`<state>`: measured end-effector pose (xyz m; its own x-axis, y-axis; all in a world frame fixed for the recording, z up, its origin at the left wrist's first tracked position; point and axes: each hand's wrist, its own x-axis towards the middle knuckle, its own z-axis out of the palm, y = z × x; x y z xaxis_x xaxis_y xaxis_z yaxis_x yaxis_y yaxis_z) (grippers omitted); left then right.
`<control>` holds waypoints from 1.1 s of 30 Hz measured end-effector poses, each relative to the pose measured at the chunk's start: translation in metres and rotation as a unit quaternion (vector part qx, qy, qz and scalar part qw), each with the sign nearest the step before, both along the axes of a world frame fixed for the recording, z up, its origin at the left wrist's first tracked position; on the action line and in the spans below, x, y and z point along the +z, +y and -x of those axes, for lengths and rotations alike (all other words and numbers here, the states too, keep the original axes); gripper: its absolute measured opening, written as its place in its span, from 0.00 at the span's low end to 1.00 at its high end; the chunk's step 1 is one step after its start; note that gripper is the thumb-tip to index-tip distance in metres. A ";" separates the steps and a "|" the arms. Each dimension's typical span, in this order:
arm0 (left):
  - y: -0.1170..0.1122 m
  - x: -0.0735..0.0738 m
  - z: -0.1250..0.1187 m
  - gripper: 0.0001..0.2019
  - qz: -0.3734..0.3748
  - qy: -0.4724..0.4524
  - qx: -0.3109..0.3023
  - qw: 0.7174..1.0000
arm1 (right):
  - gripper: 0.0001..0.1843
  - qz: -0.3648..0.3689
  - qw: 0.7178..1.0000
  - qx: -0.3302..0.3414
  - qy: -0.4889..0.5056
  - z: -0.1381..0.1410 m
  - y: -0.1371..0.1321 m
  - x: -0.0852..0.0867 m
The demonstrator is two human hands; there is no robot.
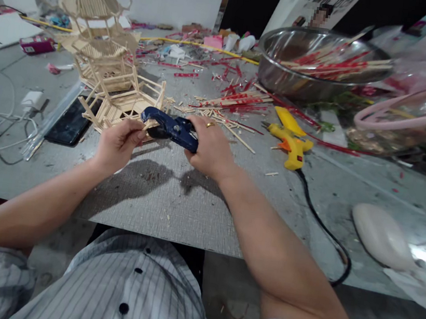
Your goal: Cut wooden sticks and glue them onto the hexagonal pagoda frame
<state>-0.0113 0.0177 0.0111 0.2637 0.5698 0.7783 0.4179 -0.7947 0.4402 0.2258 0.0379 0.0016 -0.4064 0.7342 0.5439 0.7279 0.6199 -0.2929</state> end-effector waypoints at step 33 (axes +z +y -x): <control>-0.003 0.004 0.001 0.08 0.059 0.045 0.011 0.997 | 0.25 -0.013 0.999 -0.027 -0.036 0.001 -0.006 0.010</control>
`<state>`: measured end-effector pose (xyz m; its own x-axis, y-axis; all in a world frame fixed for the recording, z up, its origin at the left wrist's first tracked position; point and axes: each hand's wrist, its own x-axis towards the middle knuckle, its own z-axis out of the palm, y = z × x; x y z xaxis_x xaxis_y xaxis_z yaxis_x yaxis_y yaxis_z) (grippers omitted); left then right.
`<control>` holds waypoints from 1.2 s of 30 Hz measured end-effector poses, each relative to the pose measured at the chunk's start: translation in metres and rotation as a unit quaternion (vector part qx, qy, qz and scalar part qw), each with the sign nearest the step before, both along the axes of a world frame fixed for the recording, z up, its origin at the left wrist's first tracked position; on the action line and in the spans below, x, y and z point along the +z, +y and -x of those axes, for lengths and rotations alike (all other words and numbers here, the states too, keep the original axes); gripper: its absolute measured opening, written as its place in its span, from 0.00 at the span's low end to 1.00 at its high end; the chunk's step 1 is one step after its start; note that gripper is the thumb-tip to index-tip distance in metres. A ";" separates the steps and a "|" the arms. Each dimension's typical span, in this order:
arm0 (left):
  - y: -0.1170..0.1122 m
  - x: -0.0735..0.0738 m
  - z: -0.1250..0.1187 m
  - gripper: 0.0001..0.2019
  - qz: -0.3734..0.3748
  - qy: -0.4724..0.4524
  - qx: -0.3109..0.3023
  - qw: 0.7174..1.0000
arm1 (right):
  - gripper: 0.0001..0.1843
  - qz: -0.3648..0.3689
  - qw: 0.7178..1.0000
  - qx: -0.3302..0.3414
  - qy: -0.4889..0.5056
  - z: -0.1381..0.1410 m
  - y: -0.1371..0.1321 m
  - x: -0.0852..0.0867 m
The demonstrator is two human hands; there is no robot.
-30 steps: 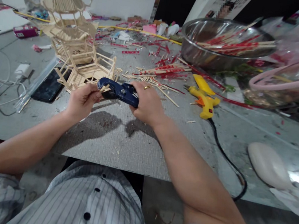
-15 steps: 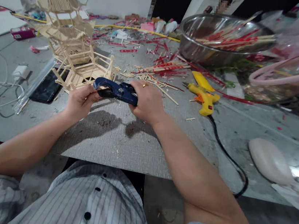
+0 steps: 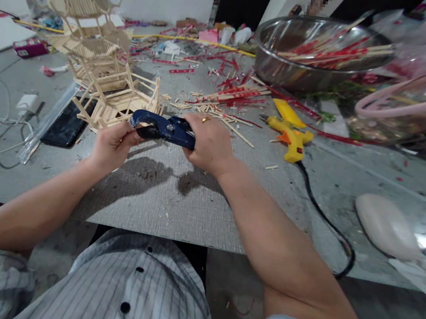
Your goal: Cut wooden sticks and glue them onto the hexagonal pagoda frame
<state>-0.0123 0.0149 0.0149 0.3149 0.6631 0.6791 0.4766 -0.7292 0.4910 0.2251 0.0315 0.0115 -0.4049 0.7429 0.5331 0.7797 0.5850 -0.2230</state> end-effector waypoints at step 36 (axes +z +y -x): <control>0.000 -0.003 0.004 0.10 0.009 0.015 -0.014 1.000 | 0.25 0.019 1.000 0.004 0.006 0.001 -0.001 0.002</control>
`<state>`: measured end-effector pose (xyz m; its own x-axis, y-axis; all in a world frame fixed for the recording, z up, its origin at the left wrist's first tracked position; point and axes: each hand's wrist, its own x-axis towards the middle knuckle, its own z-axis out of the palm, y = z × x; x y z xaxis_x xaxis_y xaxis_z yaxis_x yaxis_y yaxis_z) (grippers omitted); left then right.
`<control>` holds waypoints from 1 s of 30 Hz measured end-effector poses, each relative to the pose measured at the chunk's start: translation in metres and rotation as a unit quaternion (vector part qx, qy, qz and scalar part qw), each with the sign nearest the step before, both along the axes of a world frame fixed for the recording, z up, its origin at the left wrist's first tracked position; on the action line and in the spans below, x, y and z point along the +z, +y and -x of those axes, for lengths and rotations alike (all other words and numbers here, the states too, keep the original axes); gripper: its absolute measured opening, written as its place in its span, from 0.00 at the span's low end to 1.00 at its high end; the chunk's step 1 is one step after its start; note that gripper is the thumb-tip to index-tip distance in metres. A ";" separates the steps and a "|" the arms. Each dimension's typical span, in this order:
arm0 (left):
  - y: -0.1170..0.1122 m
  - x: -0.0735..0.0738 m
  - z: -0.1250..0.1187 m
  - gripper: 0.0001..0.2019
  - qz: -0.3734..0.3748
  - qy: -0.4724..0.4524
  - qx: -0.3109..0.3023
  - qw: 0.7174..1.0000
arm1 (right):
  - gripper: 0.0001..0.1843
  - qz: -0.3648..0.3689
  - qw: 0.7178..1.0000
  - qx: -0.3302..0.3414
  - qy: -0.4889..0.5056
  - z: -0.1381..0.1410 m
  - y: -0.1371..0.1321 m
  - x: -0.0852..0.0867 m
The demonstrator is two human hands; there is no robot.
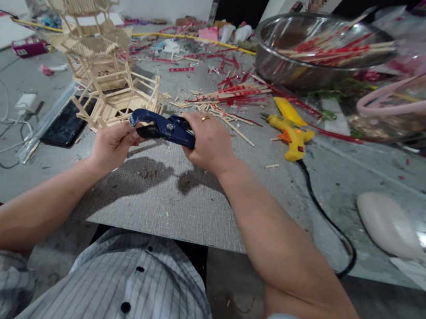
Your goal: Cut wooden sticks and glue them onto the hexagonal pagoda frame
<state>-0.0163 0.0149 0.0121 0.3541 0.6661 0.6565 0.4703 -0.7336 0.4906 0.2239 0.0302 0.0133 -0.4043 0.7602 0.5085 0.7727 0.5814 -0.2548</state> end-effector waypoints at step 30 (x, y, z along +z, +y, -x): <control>-0.002 0.003 -0.007 0.09 -0.007 -0.033 -0.006 0.999 | 0.22 0.083 0.991 -0.098 -0.046 0.014 -0.011 0.011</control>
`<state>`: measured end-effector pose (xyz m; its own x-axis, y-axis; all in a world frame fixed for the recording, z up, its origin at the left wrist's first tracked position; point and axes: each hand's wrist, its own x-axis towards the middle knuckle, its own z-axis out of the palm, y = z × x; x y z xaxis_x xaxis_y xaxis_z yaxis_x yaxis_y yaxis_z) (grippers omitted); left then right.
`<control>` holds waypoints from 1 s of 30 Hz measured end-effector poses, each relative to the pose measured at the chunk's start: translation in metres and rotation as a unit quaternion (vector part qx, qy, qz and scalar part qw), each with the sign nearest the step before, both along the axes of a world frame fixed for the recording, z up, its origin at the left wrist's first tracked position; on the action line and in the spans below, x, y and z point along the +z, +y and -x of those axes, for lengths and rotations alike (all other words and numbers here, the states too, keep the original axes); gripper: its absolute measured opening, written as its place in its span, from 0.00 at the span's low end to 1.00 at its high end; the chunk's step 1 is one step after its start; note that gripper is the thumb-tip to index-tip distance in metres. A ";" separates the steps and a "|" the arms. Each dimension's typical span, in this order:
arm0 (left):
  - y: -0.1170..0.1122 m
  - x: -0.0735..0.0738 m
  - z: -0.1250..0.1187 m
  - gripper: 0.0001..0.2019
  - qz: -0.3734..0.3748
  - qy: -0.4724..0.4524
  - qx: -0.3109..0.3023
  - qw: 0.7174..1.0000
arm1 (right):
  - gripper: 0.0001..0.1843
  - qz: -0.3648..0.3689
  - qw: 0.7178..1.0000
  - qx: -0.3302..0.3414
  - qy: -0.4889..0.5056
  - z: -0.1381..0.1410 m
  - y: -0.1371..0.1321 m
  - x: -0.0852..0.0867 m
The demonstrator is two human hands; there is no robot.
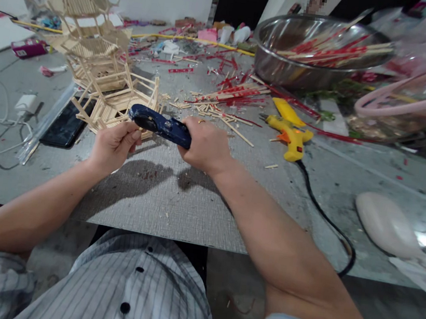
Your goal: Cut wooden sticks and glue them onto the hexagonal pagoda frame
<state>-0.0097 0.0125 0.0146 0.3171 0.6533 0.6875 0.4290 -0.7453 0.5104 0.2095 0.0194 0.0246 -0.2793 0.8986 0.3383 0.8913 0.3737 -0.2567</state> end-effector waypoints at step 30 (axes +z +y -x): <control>-0.002 0.005 -0.002 0.09 0.123 -0.017 0.005 0.992 | 0.24 0.002 0.992 -0.127 0.011 -0.012 0.019 -0.013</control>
<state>-0.0080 0.0101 0.0192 0.2893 0.8053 0.5175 0.4162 -0.5926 0.6896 0.2214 0.0382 0.0111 -0.0370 0.9404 0.3381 0.9509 0.1371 -0.2774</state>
